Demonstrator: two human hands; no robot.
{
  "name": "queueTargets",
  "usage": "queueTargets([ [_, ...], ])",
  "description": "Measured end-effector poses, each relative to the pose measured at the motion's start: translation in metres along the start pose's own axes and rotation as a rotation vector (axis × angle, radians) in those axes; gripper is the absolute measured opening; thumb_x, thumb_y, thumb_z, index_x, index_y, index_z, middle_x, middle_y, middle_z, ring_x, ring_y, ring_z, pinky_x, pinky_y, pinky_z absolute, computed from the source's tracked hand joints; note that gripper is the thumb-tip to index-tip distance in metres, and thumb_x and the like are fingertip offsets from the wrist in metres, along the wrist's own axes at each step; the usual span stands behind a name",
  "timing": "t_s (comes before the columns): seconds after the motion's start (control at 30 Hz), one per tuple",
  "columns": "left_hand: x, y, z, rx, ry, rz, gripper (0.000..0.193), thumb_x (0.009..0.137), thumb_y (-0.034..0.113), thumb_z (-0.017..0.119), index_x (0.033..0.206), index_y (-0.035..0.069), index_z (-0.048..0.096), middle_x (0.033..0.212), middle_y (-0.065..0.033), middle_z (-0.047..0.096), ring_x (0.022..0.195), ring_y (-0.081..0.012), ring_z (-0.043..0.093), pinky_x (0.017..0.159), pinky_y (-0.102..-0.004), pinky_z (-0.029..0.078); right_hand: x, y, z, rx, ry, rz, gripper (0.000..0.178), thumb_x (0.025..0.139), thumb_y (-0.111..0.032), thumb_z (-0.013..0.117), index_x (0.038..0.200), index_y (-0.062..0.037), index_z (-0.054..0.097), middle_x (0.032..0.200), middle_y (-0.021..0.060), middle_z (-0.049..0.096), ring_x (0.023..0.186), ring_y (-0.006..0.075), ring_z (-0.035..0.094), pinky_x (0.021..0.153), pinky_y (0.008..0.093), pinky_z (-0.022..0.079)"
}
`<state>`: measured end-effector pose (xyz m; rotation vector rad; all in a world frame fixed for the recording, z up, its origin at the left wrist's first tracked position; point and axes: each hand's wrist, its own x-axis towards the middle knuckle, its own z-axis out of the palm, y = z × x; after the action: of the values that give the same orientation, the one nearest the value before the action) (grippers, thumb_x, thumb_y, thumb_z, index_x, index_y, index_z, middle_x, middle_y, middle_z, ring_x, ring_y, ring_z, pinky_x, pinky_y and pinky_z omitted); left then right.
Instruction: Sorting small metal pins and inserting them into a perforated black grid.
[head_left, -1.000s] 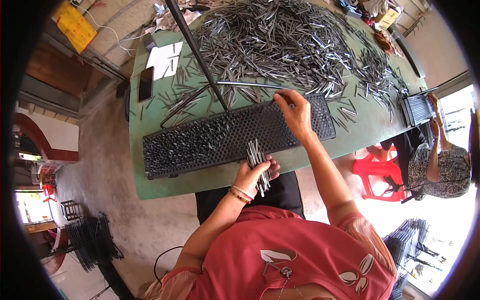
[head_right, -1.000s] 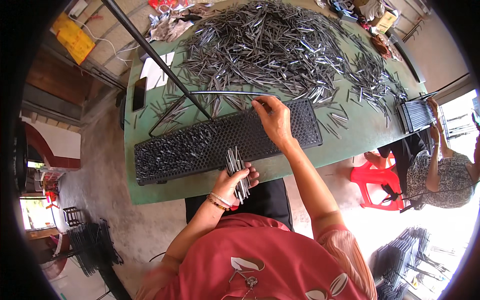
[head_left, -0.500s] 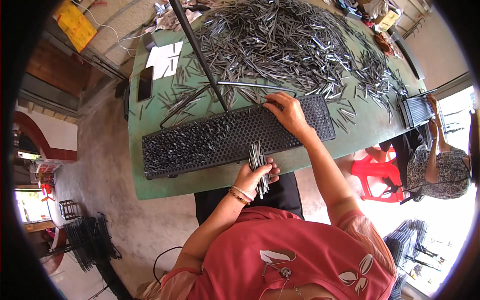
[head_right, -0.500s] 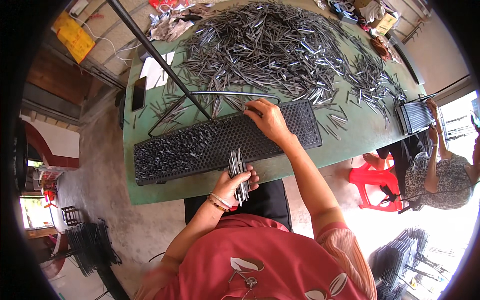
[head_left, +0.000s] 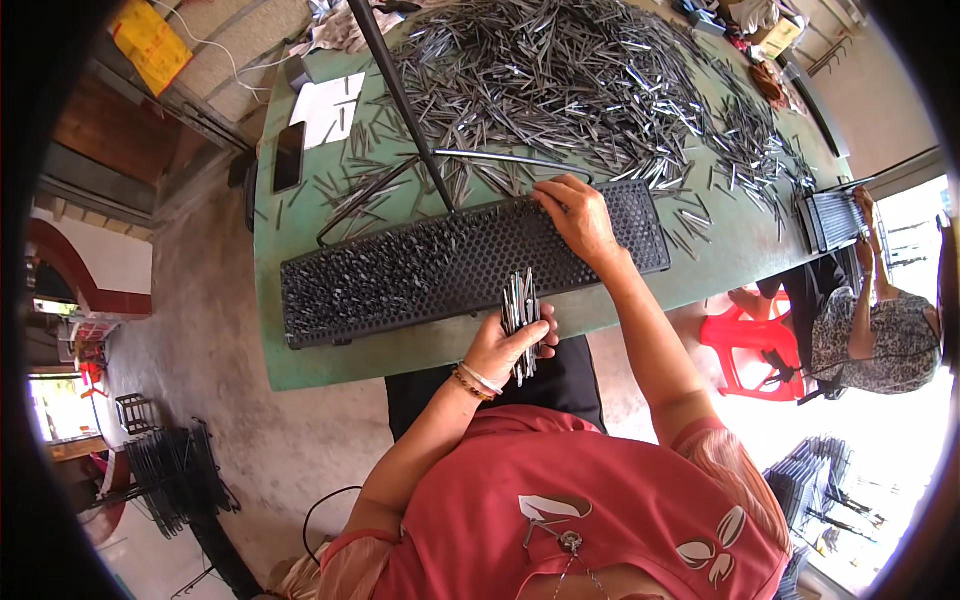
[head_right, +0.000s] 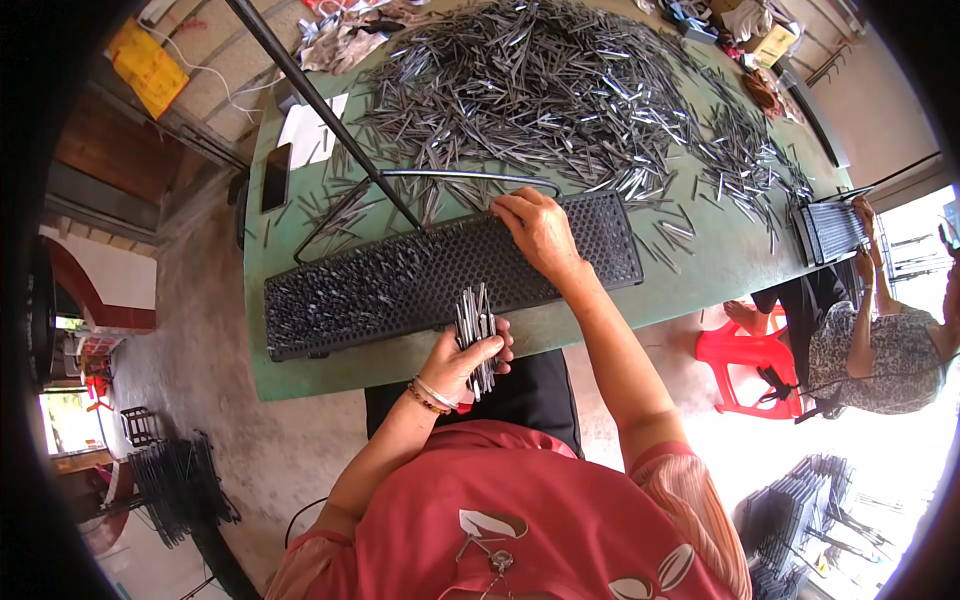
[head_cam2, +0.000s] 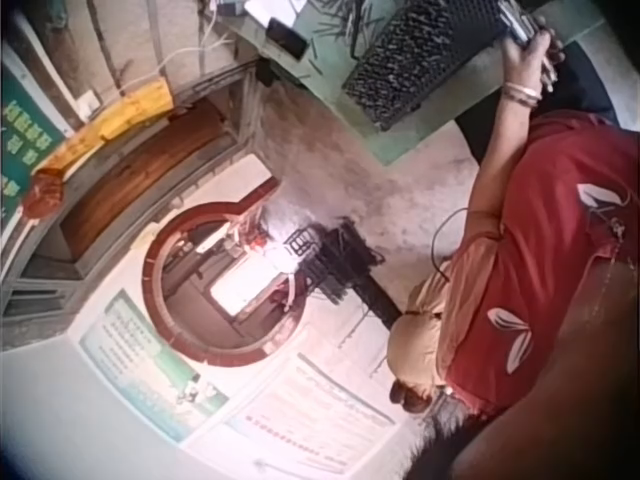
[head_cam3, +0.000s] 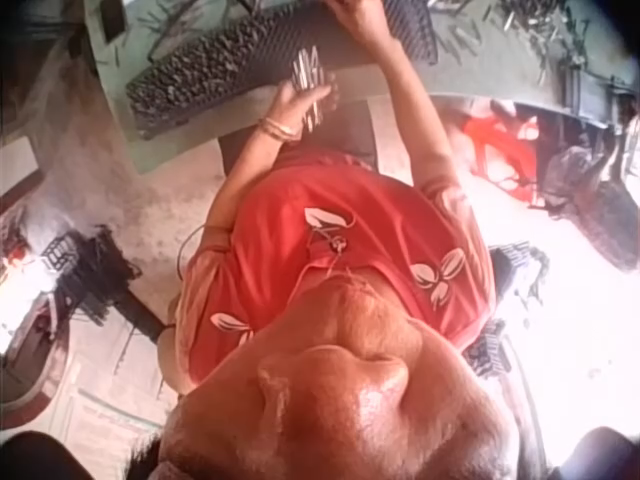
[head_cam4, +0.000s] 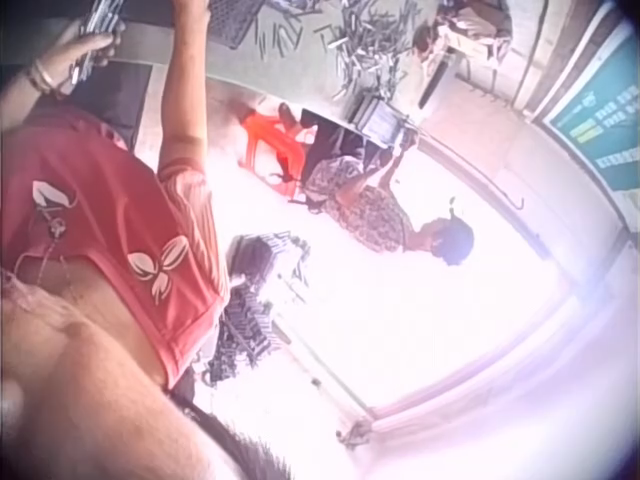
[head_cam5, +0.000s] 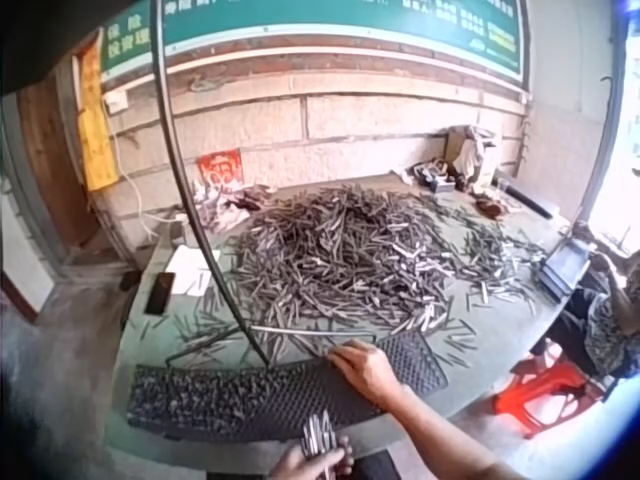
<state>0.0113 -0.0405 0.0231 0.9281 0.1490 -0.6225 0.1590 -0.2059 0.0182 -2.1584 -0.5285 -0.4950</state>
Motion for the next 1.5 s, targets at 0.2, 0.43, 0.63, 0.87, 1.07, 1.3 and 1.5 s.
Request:
queueTargets([
  [0.2, -0.001, 0.002, 0.0, -0.045, -0.011, -0.001, 0.024, 0.085, 0.008, 0.06, 0.108, 0.002, 0.056, 0.089, -0.0042, 0.06, 0.076, -0.0136, 0.06, 0.063, -0.0275, 0.052, 0.001, -0.003, 0.001, -0.163, -0.013, -0.178, 0.012, 0.079, -0.009, 0.065, 0.088, -0.0007, 0.065, 0.083, 0.0122, 0.062, 0.074, 0.0312, 0.061, 0.065, 0.0362, 0.049],
  [0.43, 0.001, 0.001, -0.002, -0.056, 0.002, -0.004, 0.023, 0.085, 0.009, 0.059, 0.107, 0.001, 0.056, 0.088, -0.0041, 0.059, 0.073, -0.0127, 0.058, 0.06, -0.0263, 0.049, 0.0, -0.007, -0.001, -0.183, -0.063, -0.009, 0.015, 0.08, -0.013, 0.065, 0.089, -0.0007, 0.066, 0.081, 0.013, 0.061, 0.073, 0.0309, 0.061, 0.063, 0.0363, 0.049],
  [0.63, 0.003, 0.005, -0.004, -0.074, -0.036, 0.098, 0.023, 0.086, 0.009, 0.059, 0.107, 0.0, 0.056, 0.086, -0.0051, 0.06, 0.07, -0.0121, 0.058, 0.06, -0.0262, 0.049, -0.011, -0.046, -0.023, 0.222, -0.242, 0.292, 0.024, 0.086, -0.023, 0.063, 0.093, 0.0004, 0.066, 0.077, 0.0084, 0.062, 0.071, 0.0153, 0.059, 0.063, 0.0293, 0.046],
  [0.87, 0.002, 0.011, 0.0, -0.011, -0.068, 0.097, 0.028, 0.085, 0.01, 0.059, 0.11, -0.001, 0.054, 0.086, -0.0048, 0.059, 0.069, -0.0115, 0.056, 0.059, -0.0252, 0.048, -0.026, -0.071, -0.036, 0.855, -0.567, 0.757, 0.025, 0.086, -0.023, 0.066, 0.089, 0.0024, 0.067, 0.079, 0.0016, 0.063, 0.076, 0.0062, 0.054, 0.065, 0.023, 0.045],
  [1.07, 0.004, 0.008, -0.002, -0.014, -0.065, 0.049, 0.033, 0.085, 0.01, 0.059, 0.116, -0.001, 0.05, 0.087, -0.0042, 0.058, 0.069, -0.0104, 0.054, 0.057, -0.0241, 0.047, -0.036, -0.053, -0.03, 0.751, -0.392, 0.667, 0.024, 0.087, -0.021, 0.064, 0.093, 0.0025, 0.066, 0.079, 0.0014, 0.062, 0.071, 0.0063, 0.053, 0.064, 0.0224, 0.045],
  [1.3, 0.006, 0.009, -0.002, -0.002, -0.041, 0.03, 0.037, 0.086, 0.009, 0.058, 0.12, 0.001, 0.048, 0.086, -0.004, 0.057, 0.068, -0.0089, 0.052, 0.055, -0.0227, 0.046, -0.035, -0.051, -0.027, 0.673, -0.343, 0.683, 0.025, 0.087, -0.021, 0.062, 0.094, 0.0034, 0.065, 0.074, 0.0012, 0.061, 0.066, 0.0071, 0.051, 0.058, 0.0226, 0.042],
  [1.5, 0.006, 0.004, -0.004, 0.033, -0.038, 0.028, 0.037, 0.086, 0.008, 0.057, 0.122, 0.001, 0.048, 0.086, -0.0038, 0.057, 0.067, -0.0083, 0.052, 0.054, -0.0222, 0.045, -0.038, -0.049, -0.025, 0.724, -0.447, 0.642, 0.024, 0.087, -0.02, 0.063, 0.094, 0.003, 0.064, 0.08, 0.0015, 0.062, 0.073, 0.0061, 0.053, 0.066, 0.0222, 0.045],
])
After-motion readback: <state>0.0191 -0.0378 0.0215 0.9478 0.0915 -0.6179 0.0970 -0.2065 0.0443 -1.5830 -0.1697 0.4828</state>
